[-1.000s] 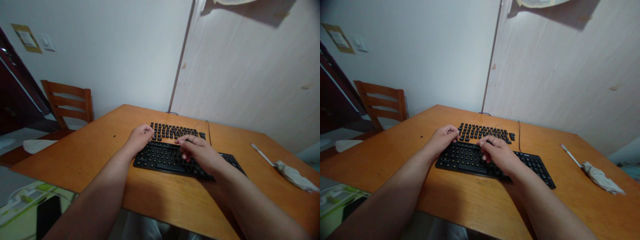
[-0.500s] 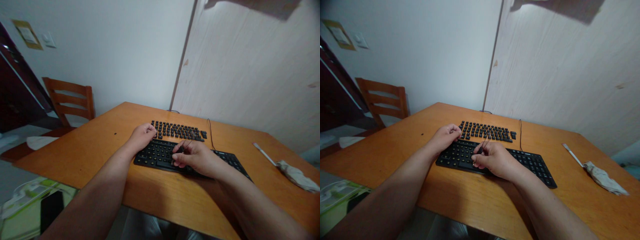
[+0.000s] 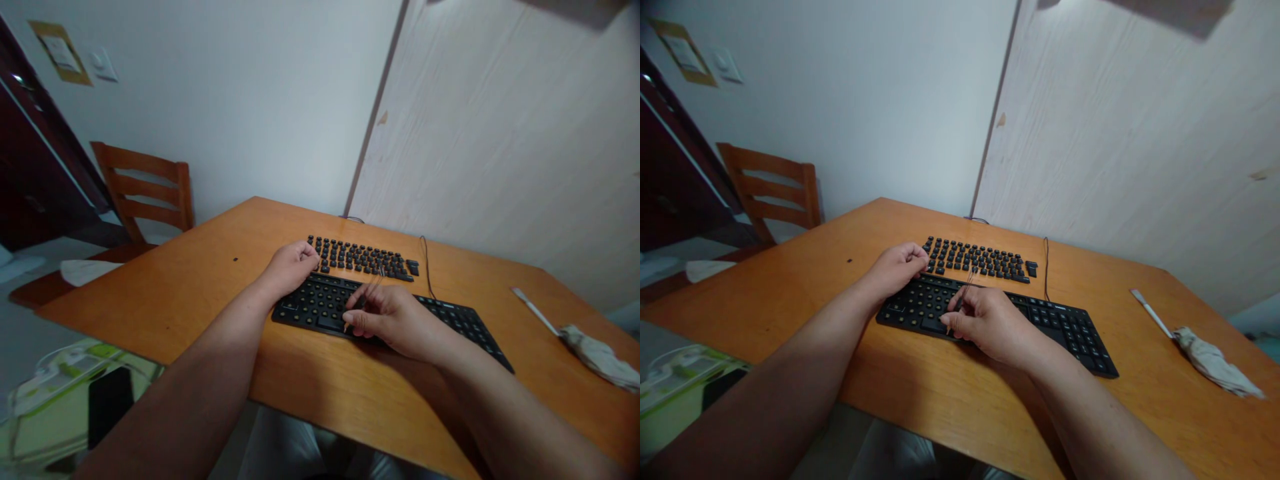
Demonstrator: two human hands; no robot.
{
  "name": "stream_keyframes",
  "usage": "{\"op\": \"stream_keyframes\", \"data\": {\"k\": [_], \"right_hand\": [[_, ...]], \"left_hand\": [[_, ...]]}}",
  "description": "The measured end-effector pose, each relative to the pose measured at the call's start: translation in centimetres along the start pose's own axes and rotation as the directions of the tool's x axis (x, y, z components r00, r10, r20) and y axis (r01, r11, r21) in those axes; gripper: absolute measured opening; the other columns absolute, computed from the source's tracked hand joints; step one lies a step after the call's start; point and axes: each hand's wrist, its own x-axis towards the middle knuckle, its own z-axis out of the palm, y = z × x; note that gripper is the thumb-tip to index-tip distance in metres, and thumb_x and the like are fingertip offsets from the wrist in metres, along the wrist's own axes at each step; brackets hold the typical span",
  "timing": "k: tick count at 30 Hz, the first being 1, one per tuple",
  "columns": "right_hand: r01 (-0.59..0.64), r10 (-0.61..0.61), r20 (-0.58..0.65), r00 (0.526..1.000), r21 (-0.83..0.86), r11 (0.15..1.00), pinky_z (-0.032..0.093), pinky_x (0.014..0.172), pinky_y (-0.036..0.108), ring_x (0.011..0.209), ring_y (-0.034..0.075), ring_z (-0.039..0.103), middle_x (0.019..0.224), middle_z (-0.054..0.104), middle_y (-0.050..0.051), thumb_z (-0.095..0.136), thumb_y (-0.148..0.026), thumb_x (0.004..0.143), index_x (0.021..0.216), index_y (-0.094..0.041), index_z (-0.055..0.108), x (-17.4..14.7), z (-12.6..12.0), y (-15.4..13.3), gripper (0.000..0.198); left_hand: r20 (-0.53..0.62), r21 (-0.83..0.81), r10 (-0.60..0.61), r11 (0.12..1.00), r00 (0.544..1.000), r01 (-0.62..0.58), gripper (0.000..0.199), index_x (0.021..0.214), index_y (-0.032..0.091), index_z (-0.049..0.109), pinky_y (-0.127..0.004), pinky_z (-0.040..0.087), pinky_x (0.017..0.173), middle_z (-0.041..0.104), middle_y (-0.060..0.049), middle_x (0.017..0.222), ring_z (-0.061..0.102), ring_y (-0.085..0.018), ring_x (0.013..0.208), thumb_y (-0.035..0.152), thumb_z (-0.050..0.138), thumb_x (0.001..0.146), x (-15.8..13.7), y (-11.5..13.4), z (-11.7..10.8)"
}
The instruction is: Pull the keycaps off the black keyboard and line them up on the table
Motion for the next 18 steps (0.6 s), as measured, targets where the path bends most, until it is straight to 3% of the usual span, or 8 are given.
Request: {"op": "stream_keyframes", "data": {"k": [9,18], "right_hand": [[0.060,-0.078,-0.071,0.994,-0.224,0.973,0.040,0.054,0.025,0.061,0.014,0.056,0.070,0.064,-0.001,0.063,-0.036,0.085,0.092,-0.021,0.063,-0.4,0.3,0.1,0.016],[0.049,-0.087,-0.143,0.986,-0.252,0.966,0.043,0.059,0.028,0.065,0.016,0.058,0.074,0.065,0.001,0.057,-0.038,0.090,0.093,-0.021,0.062,-1.3,1.2,1.0,0.019]], "left_hand": [[-0.008,0.014,0.009,1.000,1.000,-0.009,0.017,0.079,0.019,0.065,-0.025,0.036,0.057,0.063,-0.002,0.070,0.051,-0.015,0.062,0.034,0.058,0.076,-0.2,0.4,0.2],[0.012,0.041,0.024,0.999,1.000,-0.025,0.017,0.076,0.018,0.064,-0.026,0.034,0.055,0.061,-0.002,0.065,0.049,-0.015,0.059,0.034,0.057,0.078,-0.2,0.3,0.4]]}}
